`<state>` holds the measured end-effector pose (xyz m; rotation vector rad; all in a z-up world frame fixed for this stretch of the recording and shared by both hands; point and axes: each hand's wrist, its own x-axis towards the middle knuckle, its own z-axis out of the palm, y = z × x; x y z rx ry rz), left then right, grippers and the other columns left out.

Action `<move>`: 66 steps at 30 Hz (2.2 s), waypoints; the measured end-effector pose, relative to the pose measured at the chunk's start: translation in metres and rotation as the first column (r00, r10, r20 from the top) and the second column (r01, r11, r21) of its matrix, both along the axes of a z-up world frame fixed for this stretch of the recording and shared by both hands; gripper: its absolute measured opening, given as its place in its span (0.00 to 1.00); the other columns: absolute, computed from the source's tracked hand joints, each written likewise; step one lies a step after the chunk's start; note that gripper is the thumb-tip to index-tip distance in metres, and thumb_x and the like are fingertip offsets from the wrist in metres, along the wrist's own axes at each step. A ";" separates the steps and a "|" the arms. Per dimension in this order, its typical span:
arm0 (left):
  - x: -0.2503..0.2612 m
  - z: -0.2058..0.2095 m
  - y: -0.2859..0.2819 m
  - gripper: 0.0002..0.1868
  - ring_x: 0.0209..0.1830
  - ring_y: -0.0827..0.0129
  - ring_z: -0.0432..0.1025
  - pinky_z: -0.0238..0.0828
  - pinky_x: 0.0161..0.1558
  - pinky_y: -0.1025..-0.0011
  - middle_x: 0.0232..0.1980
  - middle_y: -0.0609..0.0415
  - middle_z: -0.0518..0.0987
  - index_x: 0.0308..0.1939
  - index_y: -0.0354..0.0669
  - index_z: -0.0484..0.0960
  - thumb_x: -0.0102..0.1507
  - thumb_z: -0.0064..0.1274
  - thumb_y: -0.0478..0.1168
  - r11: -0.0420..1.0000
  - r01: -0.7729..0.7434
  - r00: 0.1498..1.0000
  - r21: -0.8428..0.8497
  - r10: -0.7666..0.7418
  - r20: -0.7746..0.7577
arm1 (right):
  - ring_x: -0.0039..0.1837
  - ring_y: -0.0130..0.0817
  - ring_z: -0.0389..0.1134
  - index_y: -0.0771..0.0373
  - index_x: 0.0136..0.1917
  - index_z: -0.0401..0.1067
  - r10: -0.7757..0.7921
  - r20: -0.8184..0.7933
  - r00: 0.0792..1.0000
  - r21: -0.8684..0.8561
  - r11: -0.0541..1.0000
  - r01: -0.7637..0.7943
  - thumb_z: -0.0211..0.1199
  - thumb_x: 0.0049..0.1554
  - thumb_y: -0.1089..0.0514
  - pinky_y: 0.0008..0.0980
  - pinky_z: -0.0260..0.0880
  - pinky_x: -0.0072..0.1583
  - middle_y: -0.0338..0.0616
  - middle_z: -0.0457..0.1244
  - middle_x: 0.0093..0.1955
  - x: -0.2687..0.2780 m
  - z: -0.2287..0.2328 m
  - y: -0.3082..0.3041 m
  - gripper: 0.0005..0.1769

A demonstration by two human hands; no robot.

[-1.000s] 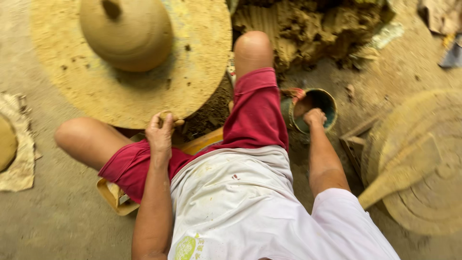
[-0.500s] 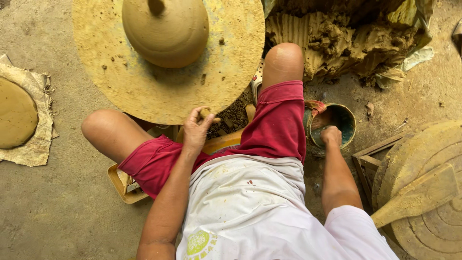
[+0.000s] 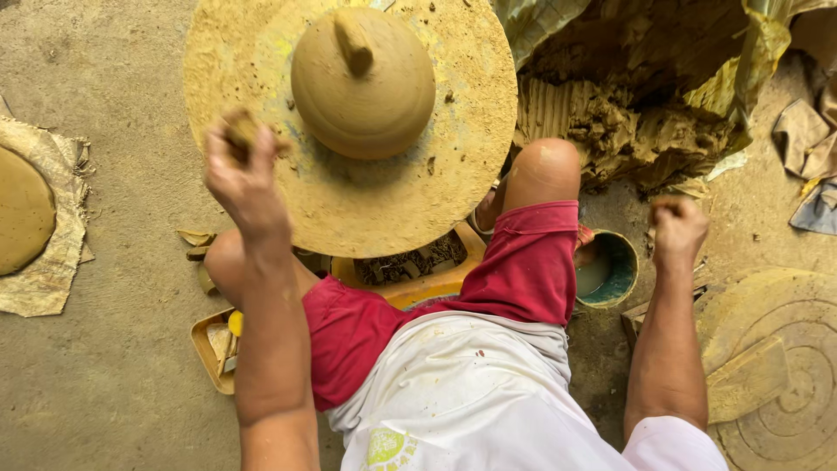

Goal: The person forms a clay lid on a pottery wheel by hand, refining the edges and inserting a top knob. Afterwards, they use a yellow plastic cup to measure, shape, and smooth the contours of the piece.

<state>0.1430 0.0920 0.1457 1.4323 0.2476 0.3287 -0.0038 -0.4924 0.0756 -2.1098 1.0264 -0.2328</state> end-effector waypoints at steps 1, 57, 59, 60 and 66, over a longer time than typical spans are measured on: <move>0.021 0.005 0.009 0.12 0.43 0.68 0.80 0.84 0.50 0.69 0.50 0.53 0.79 0.57 0.37 0.74 0.71 0.55 0.35 0.999 -0.037 0.999 -0.023 0.038 0.031 | 0.46 0.26 0.69 0.63 0.49 0.76 0.164 0.148 0.975 -0.013 0.986 -0.164 0.52 0.60 0.75 0.26 0.74 0.46 0.47 0.69 0.50 0.023 0.024 0.017 0.14; 0.094 -0.019 0.039 0.15 0.47 0.75 0.78 0.84 0.52 0.72 0.47 0.57 0.78 0.59 0.37 0.76 0.70 0.58 0.28 0.990 -0.068 0.983 -0.120 0.087 0.164 | 0.44 0.34 0.68 0.58 0.40 0.81 0.892 -0.243 0.382 -0.729 0.093 -0.679 0.72 0.60 0.52 0.37 0.71 0.47 0.42 0.69 0.41 0.306 0.047 0.409 0.10; 0.092 -0.021 0.040 0.14 0.47 0.75 0.78 0.85 0.53 0.72 0.47 0.56 0.79 0.59 0.37 0.76 0.70 0.58 0.28 0.990 -0.059 0.982 -0.125 0.080 0.169 | 0.45 0.34 0.68 0.58 0.43 0.81 0.887 -0.208 0.413 -0.731 0.139 -0.668 0.74 0.58 0.50 0.37 0.70 0.47 0.42 0.70 0.41 0.293 0.056 0.389 0.10; 0.091 -0.022 0.040 0.14 0.46 0.74 0.78 0.85 0.53 0.72 0.46 0.56 0.79 0.59 0.38 0.75 0.70 0.58 0.29 0.991 -0.056 0.982 -0.122 0.076 0.172 | 0.45 0.34 0.68 0.57 0.44 0.82 0.884 -0.192 0.427 -0.733 0.161 -0.661 0.75 0.57 0.50 0.37 0.70 0.47 0.41 0.70 0.42 0.288 0.059 0.382 0.10; 0.090 -0.023 0.042 0.14 0.46 0.73 0.78 0.85 0.52 0.71 0.47 0.55 0.79 0.59 0.38 0.76 0.71 0.58 0.30 0.990 -0.067 0.979 -0.126 0.090 0.186 | 0.48 0.36 0.68 0.57 0.44 0.82 0.868 -0.267 0.418 -0.764 0.073 -0.641 0.75 0.53 0.50 0.37 0.71 0.48 0.43 0.70 0.44 0.291 0.057 0.388 0.10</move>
